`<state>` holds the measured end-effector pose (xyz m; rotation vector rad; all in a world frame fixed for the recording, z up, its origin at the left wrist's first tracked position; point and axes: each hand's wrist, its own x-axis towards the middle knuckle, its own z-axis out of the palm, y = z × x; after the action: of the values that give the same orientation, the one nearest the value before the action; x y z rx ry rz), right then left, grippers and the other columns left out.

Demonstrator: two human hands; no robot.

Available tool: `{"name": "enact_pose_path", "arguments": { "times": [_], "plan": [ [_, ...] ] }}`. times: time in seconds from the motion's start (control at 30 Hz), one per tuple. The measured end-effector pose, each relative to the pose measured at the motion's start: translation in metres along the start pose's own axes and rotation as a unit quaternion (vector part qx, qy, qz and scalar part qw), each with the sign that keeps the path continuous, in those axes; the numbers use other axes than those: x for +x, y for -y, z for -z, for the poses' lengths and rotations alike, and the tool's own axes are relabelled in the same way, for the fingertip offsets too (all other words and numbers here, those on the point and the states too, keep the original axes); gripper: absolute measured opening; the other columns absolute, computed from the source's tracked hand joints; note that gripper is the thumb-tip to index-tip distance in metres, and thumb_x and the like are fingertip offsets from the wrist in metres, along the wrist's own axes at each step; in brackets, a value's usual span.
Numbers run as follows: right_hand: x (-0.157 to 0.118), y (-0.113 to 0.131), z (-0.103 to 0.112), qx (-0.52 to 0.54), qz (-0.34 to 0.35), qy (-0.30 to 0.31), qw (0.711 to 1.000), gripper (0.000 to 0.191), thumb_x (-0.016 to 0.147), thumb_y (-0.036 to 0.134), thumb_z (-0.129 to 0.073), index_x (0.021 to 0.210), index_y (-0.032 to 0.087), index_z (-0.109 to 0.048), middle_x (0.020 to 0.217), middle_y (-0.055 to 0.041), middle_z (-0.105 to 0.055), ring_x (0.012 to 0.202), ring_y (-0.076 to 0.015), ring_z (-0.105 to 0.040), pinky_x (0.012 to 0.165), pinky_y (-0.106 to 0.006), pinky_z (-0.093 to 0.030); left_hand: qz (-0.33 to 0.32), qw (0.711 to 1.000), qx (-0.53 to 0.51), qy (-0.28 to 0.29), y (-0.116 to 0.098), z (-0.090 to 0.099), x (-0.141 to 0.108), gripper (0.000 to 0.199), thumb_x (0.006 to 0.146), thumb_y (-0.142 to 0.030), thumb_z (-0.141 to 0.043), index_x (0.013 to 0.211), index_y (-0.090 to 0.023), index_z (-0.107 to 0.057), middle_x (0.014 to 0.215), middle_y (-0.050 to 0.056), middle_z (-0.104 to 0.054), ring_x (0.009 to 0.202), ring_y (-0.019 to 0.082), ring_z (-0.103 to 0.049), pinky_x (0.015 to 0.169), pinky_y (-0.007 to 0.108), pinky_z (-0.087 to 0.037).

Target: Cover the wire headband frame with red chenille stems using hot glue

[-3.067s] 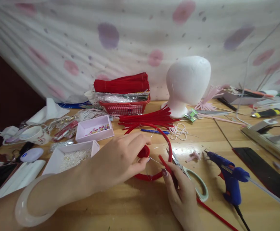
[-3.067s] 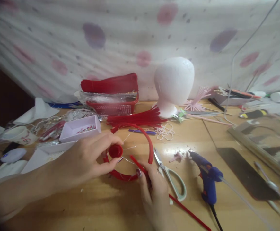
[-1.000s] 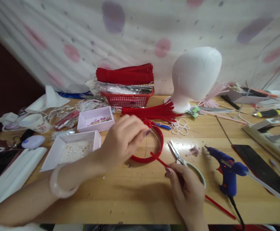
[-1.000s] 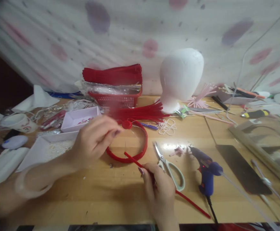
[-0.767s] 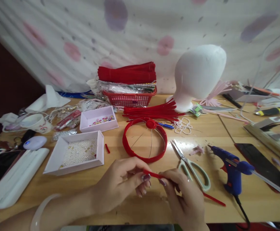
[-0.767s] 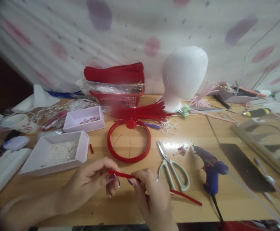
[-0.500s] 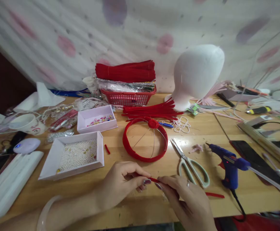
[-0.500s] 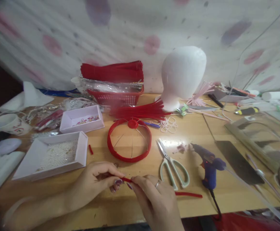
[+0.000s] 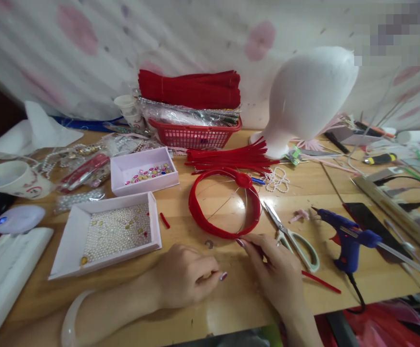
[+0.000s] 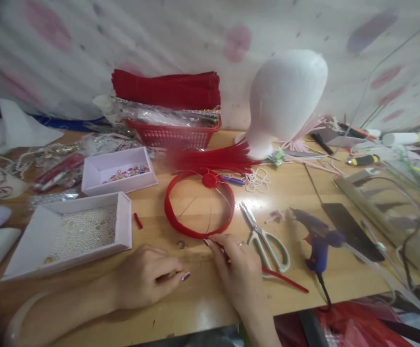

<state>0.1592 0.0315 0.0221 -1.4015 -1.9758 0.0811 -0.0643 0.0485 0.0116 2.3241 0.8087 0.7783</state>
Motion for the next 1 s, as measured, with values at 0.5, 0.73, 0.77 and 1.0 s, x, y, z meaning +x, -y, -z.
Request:
{"name": "enact_pose_path", "arguments": {
  "times": [0.5, 0.73, 0.77, 1.0],
  "plan": [
    [0.002, 0.001, -0.006, -0.001, 0.002, 0.011, 1.000, 0.010, 0.100, 0.024, -0.060, 0.096, 0.021, -0.068, 0.080, 0.0000, -0.077, 0.069, -0.0152, -0.074, 0.060, -0.024, -0.051, 0.110, 0.992, -0.030, 0.055, 0.012, 0.005, 0.002, 0.040, 0.099, -0.020, -0.046, 0.132, -0.026, -0.068, 0.104, 0.008, -0.083, 0.082, 0.025, -0.080, 0.072, 0.035, -0.057],
    [-0.003, 0.007, 0.005, 0.008, -0.003, -0.001, 1.000, 0.006, 0.099, 0.021, -0.062, 0.098, 0.022, -0.068, 0.079, 0.0003, -0.076, 0.063, -0.0132, -0.069, 0.057, -0.023, -0.050, 0.197, 0.965, -0.155, 0.073, 0.006, 0.008, 0.003, 0.031, 0.099, -0.033, -0.052, 0.113, -0.020, -0.077, 0.087, 0.008, -0.082, 0.079, 0.024, -0.077, 0.074, 0.035, -0.054],
    [-0.004, 0.011, 0.007, 0.015, -0.002, -0.009, 1.000, 0.006, 0.099, 0.020, -0.062, 0.098, 0.022, -0.067, 0.078, 0.0003, -0.075, 0.061, -0.0127, -0.068, 0.056, -0.022, -0.049, 0.225, 0.946, -0.224, 0.068, 0.005, 0.008, 0.004, 0.033, 0.098, -0.040, -0.056, 0.115, -0.020, -0.076, 0.077, 0.006, -0.079, 0.071, 0.021, -0.074, 0.069, 0.032, -0.053],
    [-0.004, 0.032, 0.027, 0.101, 0.056, 0.041, 0.992, 0.008, 0.101, 0.025, -0.059, 0.102, 0.022, -0.067, 0.086, -0.0031, -0.076, 0.077, -0.0155, -0.072, 0.070, -0.024, -0.056, 0.342, 0.735, -0.586, 0.014, -0.005, 0.000, 0.005, 0.062, 0.077, -0.074, -0.070, 0.103, -0.018, -0.073, 0.061, -0.003, -0.063, 0.044, 0.008, -0.050, 0.040, 0.018, -0.037]
  ]
}}
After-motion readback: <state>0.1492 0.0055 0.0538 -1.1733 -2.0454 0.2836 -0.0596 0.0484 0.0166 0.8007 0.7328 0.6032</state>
